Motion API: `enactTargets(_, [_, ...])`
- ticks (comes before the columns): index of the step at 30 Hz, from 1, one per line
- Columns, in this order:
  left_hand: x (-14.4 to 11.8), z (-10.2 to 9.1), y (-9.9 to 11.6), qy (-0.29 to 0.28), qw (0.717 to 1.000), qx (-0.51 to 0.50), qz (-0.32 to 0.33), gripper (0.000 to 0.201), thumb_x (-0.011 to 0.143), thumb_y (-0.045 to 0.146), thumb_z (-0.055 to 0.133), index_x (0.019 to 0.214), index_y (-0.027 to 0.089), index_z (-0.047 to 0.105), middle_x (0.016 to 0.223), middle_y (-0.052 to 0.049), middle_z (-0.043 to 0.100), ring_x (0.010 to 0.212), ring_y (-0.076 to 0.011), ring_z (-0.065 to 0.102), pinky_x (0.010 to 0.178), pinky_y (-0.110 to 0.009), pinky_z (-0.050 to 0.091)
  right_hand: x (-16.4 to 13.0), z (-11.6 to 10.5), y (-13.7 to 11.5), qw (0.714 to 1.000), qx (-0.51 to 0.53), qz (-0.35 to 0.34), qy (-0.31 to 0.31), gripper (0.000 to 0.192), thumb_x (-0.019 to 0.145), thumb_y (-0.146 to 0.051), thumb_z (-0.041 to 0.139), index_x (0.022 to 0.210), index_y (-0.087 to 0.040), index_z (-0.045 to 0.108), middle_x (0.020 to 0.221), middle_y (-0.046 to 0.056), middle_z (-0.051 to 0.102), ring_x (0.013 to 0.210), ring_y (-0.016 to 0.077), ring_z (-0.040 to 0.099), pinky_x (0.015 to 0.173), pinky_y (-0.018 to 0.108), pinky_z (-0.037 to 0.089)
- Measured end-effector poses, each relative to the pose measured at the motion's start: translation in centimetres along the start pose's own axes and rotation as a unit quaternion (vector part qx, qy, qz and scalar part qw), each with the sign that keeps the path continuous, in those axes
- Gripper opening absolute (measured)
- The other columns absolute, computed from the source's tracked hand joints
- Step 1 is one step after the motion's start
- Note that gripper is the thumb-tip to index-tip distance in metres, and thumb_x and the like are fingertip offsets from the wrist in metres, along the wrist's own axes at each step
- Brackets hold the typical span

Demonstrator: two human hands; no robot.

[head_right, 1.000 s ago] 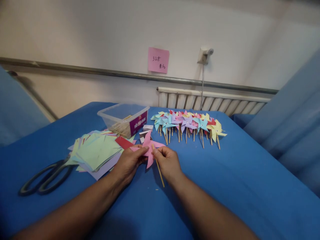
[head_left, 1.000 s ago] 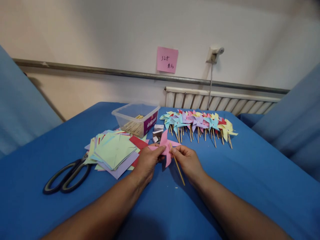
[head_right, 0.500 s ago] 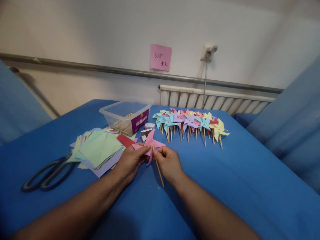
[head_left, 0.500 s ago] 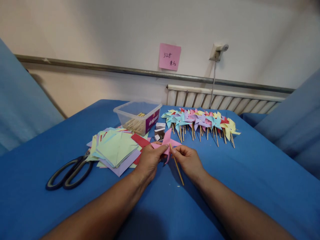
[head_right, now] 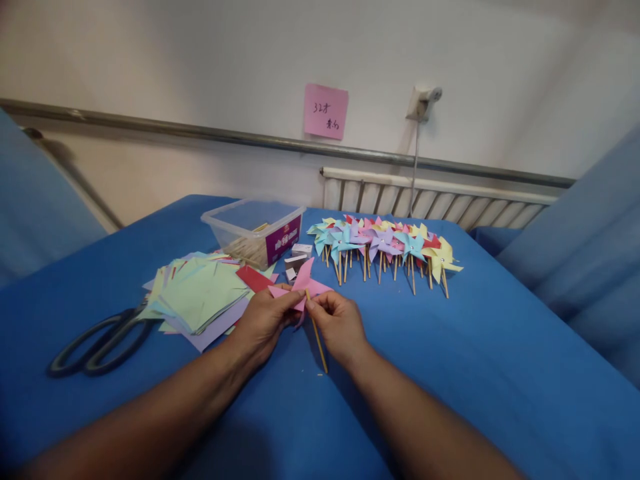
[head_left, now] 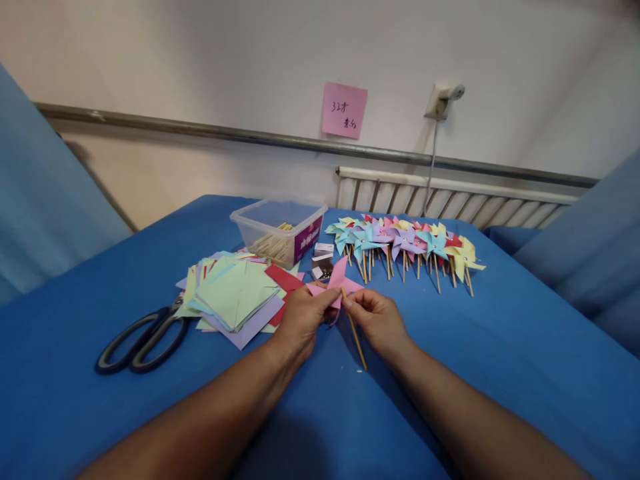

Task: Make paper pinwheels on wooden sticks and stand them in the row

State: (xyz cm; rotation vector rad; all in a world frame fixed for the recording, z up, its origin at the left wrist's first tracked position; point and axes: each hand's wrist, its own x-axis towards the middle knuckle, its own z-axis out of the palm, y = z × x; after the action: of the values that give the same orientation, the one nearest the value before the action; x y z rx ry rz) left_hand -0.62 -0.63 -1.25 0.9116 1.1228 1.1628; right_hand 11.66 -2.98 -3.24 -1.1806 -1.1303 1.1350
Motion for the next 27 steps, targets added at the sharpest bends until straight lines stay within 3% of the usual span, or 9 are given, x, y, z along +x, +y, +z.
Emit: enactTargets(27, [0.03, 0.02, -0.30, 0.003, 1.000, 0.015, 0.015, 0.024, 0.057, 0.028, 0.075, 0.056, 0.015, 0.055, 0.048, 0.002, 0.051, 0.044, -0.0099, 0.046, 0.044, -0.023, 0.032, 0.00, 0.00, 0.18, 1.000, 0.014, -0.009, -0.002, 0.030, 0.066, -0.043, 0.073, 0.067, -0.017, 0.060, 0.060, -0.002, 0.059, 0.054, 0.0095, 0.047, 0.053, 0.023, 0.036])
